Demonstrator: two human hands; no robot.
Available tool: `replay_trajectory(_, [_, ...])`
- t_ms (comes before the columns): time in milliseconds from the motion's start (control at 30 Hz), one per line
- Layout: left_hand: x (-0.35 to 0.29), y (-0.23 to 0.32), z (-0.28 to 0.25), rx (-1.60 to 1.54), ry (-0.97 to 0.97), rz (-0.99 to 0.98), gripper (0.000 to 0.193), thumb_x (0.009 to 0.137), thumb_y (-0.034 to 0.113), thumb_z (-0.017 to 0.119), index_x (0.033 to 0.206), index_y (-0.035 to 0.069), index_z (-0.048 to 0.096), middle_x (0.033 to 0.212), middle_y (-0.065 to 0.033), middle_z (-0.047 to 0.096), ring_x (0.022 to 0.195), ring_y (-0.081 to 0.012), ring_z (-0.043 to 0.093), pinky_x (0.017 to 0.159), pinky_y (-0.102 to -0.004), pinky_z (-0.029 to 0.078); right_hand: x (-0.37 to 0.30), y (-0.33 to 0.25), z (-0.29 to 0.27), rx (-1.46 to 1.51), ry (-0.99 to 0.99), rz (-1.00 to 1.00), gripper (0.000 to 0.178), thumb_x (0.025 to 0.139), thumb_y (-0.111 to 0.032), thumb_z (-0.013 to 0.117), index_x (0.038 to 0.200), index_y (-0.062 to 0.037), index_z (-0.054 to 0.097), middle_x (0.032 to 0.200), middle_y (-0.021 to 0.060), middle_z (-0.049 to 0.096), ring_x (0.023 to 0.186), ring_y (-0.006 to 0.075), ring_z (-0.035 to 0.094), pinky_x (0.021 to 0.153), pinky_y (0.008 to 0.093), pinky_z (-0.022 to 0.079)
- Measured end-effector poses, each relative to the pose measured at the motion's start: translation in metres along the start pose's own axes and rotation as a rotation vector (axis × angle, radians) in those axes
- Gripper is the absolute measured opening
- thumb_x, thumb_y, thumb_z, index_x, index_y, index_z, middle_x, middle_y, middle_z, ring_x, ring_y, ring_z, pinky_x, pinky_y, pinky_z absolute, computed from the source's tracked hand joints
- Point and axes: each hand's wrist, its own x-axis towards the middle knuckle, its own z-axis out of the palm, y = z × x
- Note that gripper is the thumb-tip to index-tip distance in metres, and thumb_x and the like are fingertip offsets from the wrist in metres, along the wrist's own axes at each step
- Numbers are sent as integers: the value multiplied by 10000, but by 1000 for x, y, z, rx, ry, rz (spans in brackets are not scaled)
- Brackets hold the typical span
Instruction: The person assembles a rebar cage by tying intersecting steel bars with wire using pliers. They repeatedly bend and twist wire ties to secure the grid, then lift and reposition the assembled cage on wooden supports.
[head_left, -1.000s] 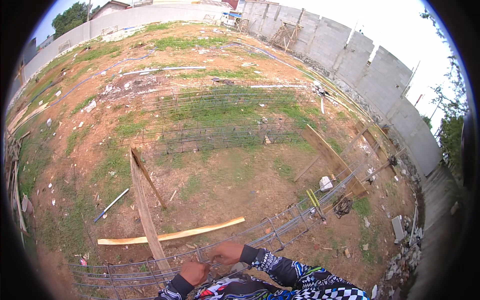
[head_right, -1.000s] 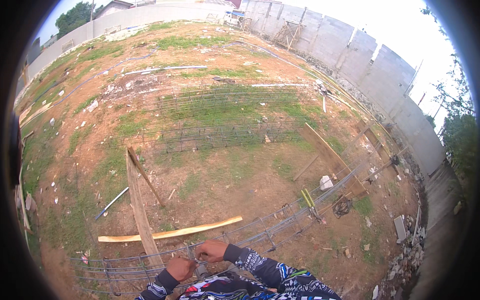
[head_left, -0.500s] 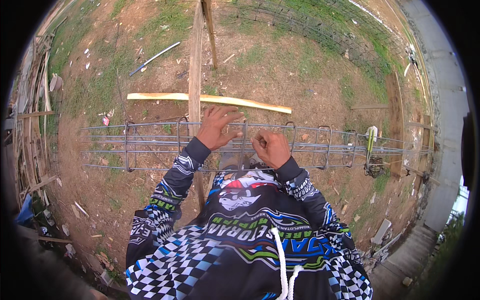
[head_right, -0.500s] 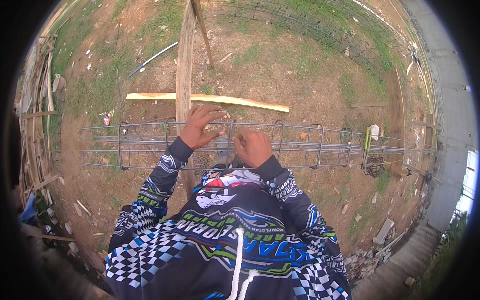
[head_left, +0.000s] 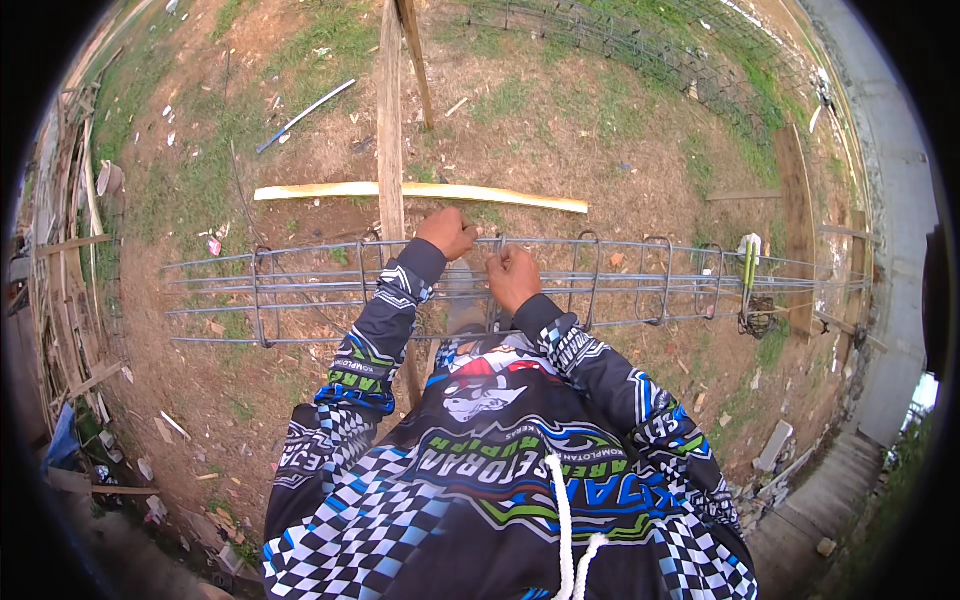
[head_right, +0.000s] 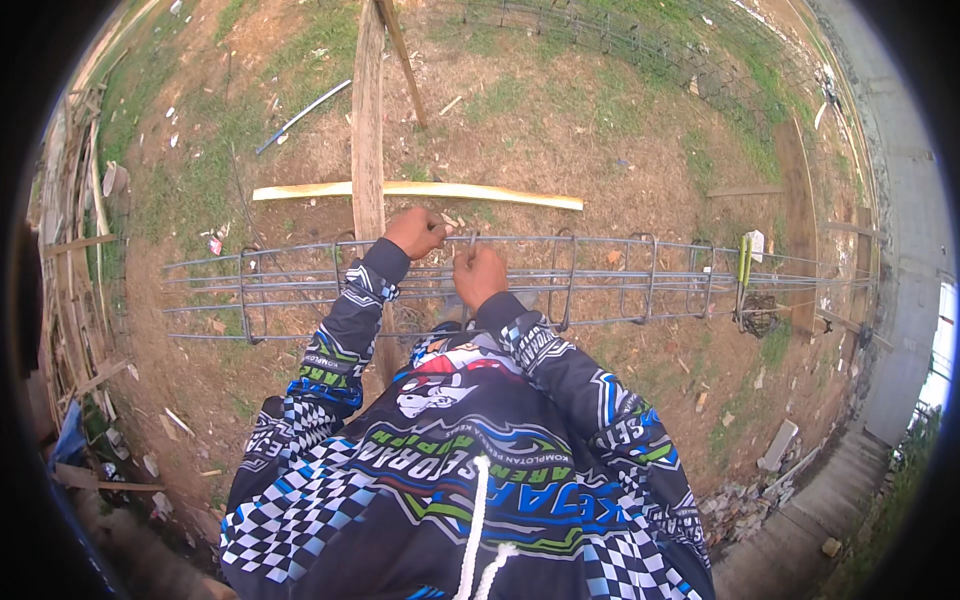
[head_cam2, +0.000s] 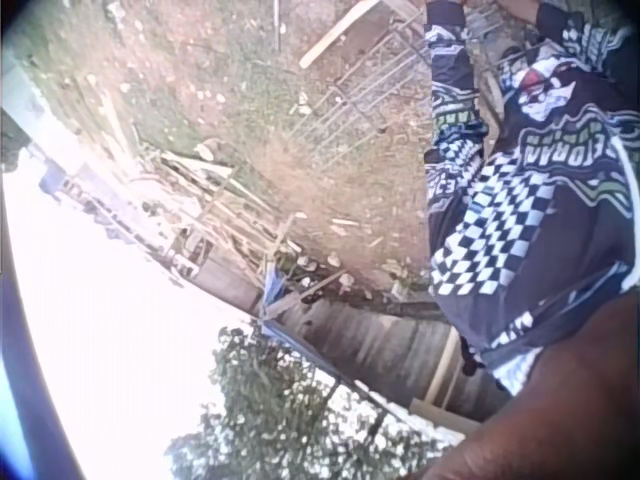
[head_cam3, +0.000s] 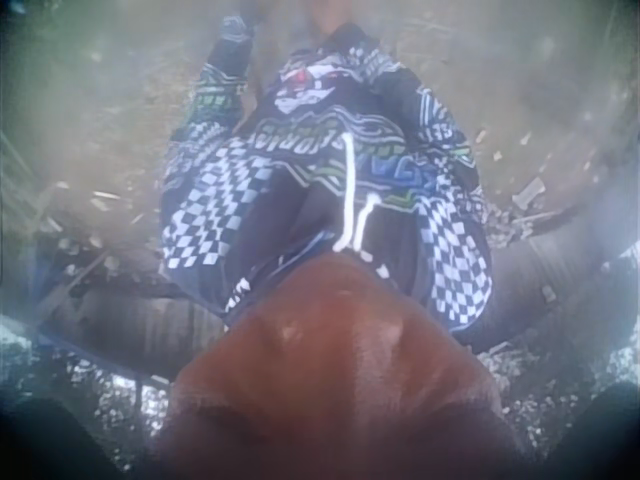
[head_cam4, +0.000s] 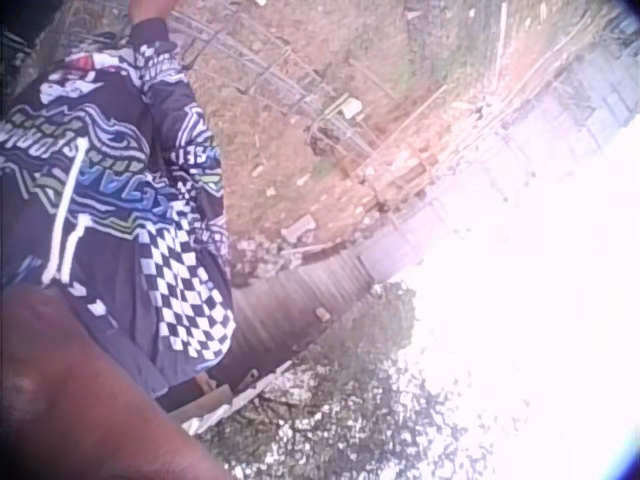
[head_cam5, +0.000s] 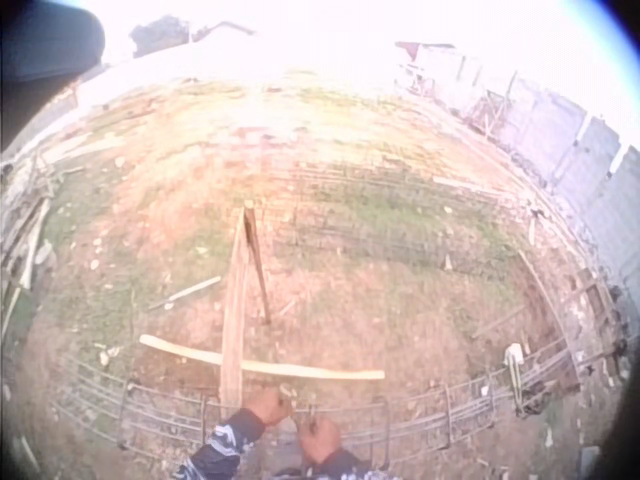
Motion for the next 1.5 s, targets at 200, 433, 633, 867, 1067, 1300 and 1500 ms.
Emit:
replay_trajectory(200, [7,21,6,-319,58,118,274,828,214,708,905,-49,724,759,-173,707,635,-218,690,615,-337,524,1,42,12,292,-21,90,287,846,-266,687,847,10,608,748,207,666,692,343,661,630,436,491])
replay_trajectory(433, [-2,16,3,-478,-13,90,244,839,143,689,925,-85,703,755,-160,712,626,-177,702,564,-297,526,-12,10,-10,194,140,103,352,855,-302,698,929,21,582,699,192,632,673,352,638,628,451,477])
replay_trajectory(633, [-3,19,6,-428,50,146,251,840,175,699,953,-48,721,747,-140,715,638,-174,699,596,-305,531,-8,12,-1,-241,71,-381,205,844,-190,660,842,11,617,732,216,615,682,394,623,621,480,479])
replay_trajectory(867, [-4,29,12,-195,228,127,322,772,334,752,861,24,758,777,-157,722,698,-261,701,658,-351,533,-3,4,-9,-323,-16,-441,208,869,-199,602,814,1,603,709,231,610,679,423,614,647,504,493])
replay_trajectory(1067, [-1,21,17,-199,212,98,325,763,333,760,841,18,752,739,-136,713,667,-234,680,644,-350,520,40,-25,-60,-556,-334,-687,214,869,-254,609,915,-59,684,742,204,651,709,397,635,661,483,499])
replay_trajectory(1300, [-2,20,14,-219,163,45,308,781,318,751,838,16,747,721,-116,700,639,-203,641,636,-344,499,127,33,-55,-186,-704,-179,402,773,-439,756,999,-106,750,1032,129,703,1001,261,639,884,378,482])
replay_trajectory(1500, [-6,19,10,-253,144,69,274,767,320,754,833,54,749,725,-106,694,657,-227,654,623,-349,505,159,42,-24,-131,-869,-42,282,740,-282,785,947,-92,773,795,37,666,694,144,530,614,321,447])
